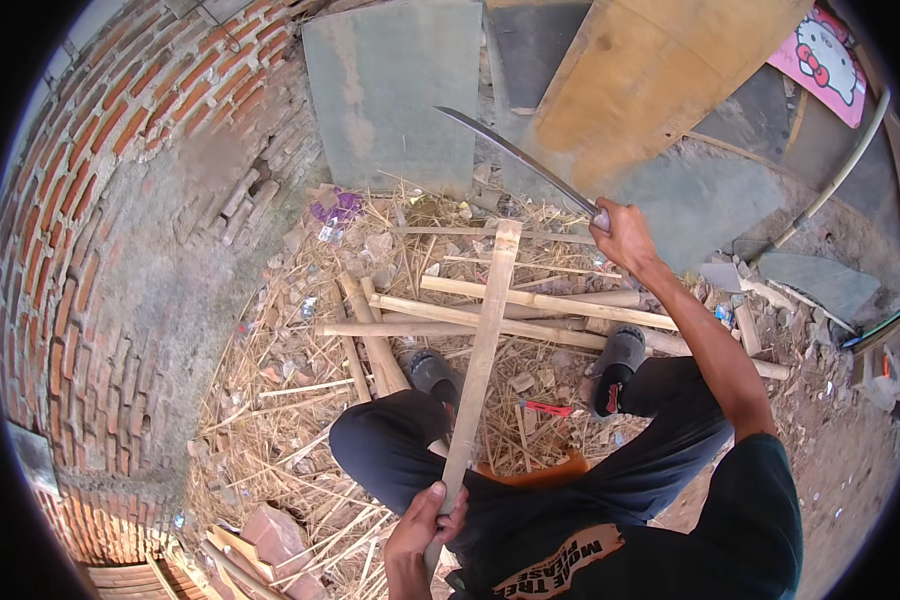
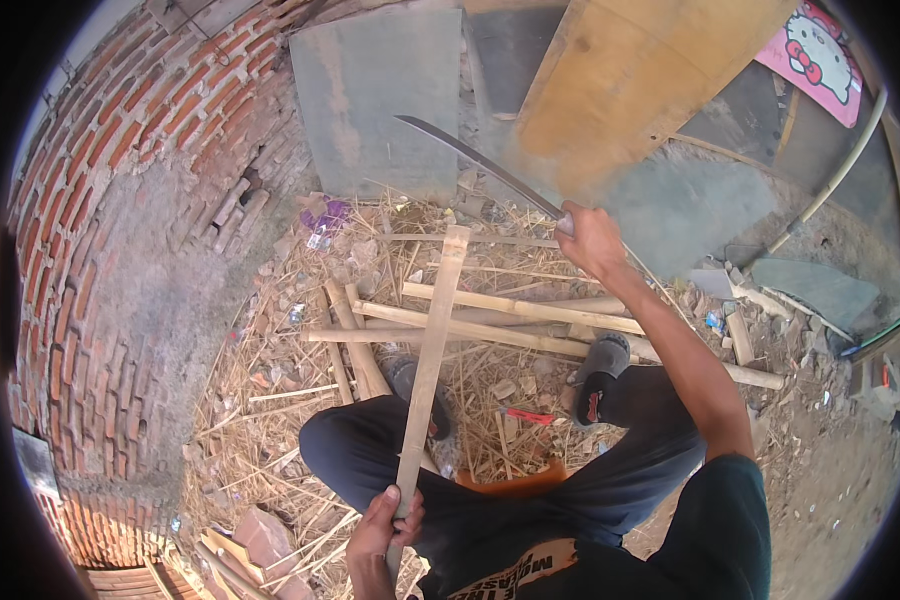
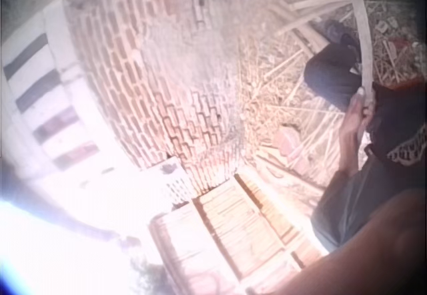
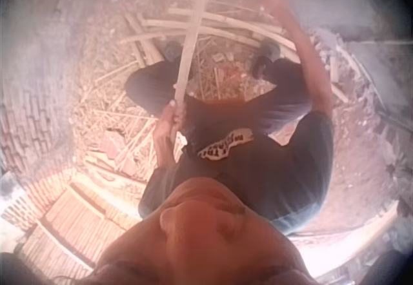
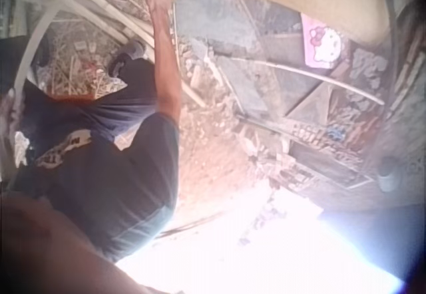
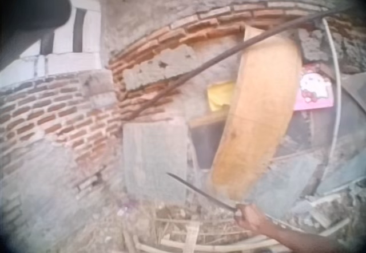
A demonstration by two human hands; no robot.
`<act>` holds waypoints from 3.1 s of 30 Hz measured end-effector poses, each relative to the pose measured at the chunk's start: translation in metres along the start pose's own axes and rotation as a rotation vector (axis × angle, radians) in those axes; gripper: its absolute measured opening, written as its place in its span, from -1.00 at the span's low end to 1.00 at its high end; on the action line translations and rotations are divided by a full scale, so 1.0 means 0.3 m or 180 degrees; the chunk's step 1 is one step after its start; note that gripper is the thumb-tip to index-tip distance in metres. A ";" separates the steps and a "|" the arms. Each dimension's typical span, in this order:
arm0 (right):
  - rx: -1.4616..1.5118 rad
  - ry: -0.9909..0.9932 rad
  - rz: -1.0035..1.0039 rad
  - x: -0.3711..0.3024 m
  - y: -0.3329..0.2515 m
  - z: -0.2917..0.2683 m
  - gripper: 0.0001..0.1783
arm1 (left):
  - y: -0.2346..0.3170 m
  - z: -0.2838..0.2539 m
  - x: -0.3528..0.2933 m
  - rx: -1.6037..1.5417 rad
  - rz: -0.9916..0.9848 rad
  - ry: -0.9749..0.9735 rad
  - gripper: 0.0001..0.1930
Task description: The person sits on the ground and uses a red utility knife to shave thin strips off a long, thin piece of wood. They hold the wood with their left hand and scrape the blade along its length with their right hand, creating wood shavings.
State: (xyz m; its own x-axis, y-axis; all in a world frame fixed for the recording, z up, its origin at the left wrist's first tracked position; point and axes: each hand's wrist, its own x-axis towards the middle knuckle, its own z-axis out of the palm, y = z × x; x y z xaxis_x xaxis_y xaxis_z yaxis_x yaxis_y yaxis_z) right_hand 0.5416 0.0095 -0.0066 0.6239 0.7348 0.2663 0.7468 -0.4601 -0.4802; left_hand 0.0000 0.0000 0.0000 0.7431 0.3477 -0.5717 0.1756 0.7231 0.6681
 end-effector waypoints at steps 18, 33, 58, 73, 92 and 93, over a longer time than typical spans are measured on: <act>-0.0227 -0.0177 0.0416 0.076 0.108 0.117 -0.63 | -0.014 0.002 -0.057 0.0704 -0.0296 0.0389 -0.47; 0.0099 -0.1166 0.1174 -0.679 0.325 0.907 -0.56 | 0.194 0.049 0.083 0.1184 0.1112 0.1196 -0.60; -0.1208 -0.3467 0.0562 -1.194 0.232 1.178 -0.56 | 0.260 0.228 0.252 0.2922 0.2225 0.2023 -0.76; -0.0809 -0.4133 0.1076 -1.110 0.227 1.194 -0.31 | 0.264 0.223 0.214 0.3357 0.2524 0.1965 -0.75; -0.0373 -0.3384 0.0908 -1.186 0.308 1.292 -0.86 | 0.265 0.236 0.163 0.2297 0.2052 0.1448 -0.83; -0.0420 -0.3367 0.0861 -1.184 0.326 1.295 -0.81 | 0.261 0.235 0.165 0.2245 0.2026 0.1408 -0.84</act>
State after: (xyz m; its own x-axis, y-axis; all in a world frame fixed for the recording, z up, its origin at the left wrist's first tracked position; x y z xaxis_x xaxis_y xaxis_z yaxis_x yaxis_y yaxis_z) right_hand 0.3034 -0.1028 -0.4729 0.3050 0.6287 -0.7154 0.6732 -0.6736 -0.3050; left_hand 0.0961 0.0317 0.0577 0.5531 0.8319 -0.0452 0.2772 -0.1326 0.9516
